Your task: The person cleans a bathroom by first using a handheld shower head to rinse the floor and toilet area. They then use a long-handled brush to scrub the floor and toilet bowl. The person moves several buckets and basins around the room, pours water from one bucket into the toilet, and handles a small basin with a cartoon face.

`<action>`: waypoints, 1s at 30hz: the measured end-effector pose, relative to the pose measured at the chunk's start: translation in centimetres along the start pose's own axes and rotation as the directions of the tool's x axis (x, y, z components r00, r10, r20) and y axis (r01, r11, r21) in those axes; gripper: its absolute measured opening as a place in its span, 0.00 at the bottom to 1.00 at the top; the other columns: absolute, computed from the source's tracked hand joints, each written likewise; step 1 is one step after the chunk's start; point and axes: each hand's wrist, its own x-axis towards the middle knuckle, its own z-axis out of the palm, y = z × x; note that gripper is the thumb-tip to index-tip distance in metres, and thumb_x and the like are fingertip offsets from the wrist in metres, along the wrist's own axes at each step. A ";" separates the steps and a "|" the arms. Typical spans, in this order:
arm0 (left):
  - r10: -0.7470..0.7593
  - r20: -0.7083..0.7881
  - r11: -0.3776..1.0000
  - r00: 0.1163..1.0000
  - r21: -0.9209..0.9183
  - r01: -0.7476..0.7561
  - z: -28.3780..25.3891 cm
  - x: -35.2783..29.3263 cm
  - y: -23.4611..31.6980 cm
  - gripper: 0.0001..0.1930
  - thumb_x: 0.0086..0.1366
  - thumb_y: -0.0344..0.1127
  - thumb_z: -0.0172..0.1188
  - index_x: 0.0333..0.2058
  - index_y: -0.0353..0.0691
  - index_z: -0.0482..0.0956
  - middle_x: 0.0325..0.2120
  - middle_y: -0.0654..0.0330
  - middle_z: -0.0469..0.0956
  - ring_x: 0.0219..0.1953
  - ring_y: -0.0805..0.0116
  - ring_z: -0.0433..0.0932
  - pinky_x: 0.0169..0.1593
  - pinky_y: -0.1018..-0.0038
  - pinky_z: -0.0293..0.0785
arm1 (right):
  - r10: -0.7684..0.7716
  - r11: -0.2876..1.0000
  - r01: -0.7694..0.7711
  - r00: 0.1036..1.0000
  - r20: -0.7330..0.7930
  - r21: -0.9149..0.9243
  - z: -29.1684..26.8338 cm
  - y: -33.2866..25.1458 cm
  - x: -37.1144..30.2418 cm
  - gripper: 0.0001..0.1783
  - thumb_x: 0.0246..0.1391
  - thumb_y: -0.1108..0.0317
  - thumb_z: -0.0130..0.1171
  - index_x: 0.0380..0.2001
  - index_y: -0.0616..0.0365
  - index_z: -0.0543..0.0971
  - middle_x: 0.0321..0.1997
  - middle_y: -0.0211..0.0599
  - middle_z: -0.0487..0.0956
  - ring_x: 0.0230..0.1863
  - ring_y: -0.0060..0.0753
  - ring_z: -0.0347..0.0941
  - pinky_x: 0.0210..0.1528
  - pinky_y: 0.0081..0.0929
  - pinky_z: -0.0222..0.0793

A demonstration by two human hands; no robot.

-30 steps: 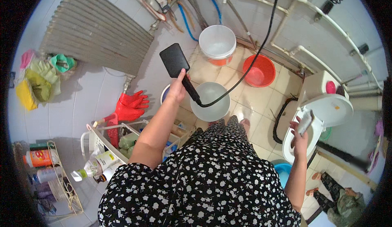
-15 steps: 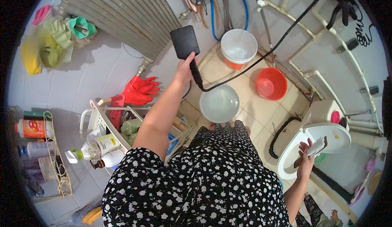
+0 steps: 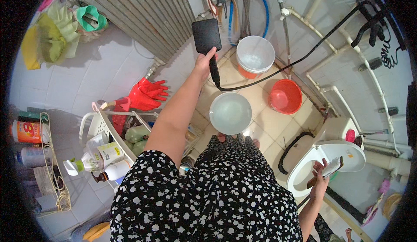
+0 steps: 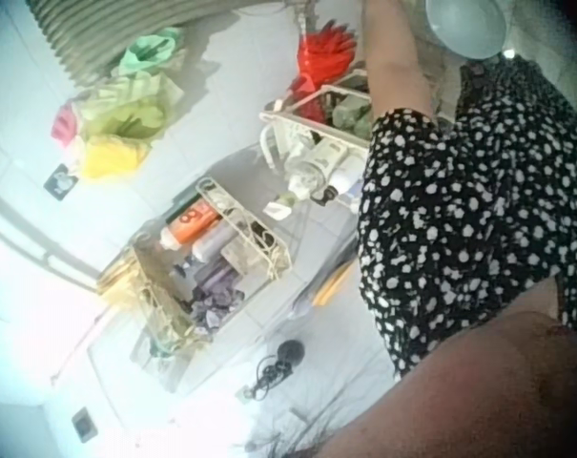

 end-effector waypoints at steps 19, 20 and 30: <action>-0.070 -0.401 0.992 0.913 0.072 0.107 -8.9 -15.7 -8.5 0.13 0.56 0.43 0.61 0.31 0.41 0.70 0.21 0.67 0.70 0.23 0.75 0.68 0.28 0.78 0.65 | 0.042 0.992 -0.004 0.952 0.304 -0.127 -3.2 1.5 9.0 0.24 0.58 0.61 0.45 0.55 0.60 0.62 0.43 0.33 0.71 0.44 0.25 0.66 0.48 0.25 0.60; -0.064 -0.417 0.992 0.907 0.071 0.103 -8.7 -17.2 -9.0 0.13 0.56 0.43 0.60 0.31 0.40 0.70 0.21 0.67 0.70 0.23 0.75 0.67 0.28 0.78 0.64 | 0.059 0.988 -0.009 0.942 0.331 -0.151 -3.4 1.8 9.5 0.24 0.59 0.60 0.45 0.55 0.59 0.62 0.43 0.32 0.71 0.44 0.24 0.65 0.48 0.26 0.60; -0.072 -0.614 0.985 0.786 0.082 0.155 -10.9 -25.2 -13.4 0.15 0.56 0.43 0.61 0.24 0.38 0.70 0.19 0.64 0.70 0.22 0.72 0.67 0.27 0.74 0.63 | 0.047 0.987 0.017 0.922 0.384 -0.163 -4.5 2.6 11.1 0.22 0.57 0.62 0.46 0.54 0.57 0.65 0.42 0.32 0.73 0.43 0.25 0.67 0.47 0.25 0.60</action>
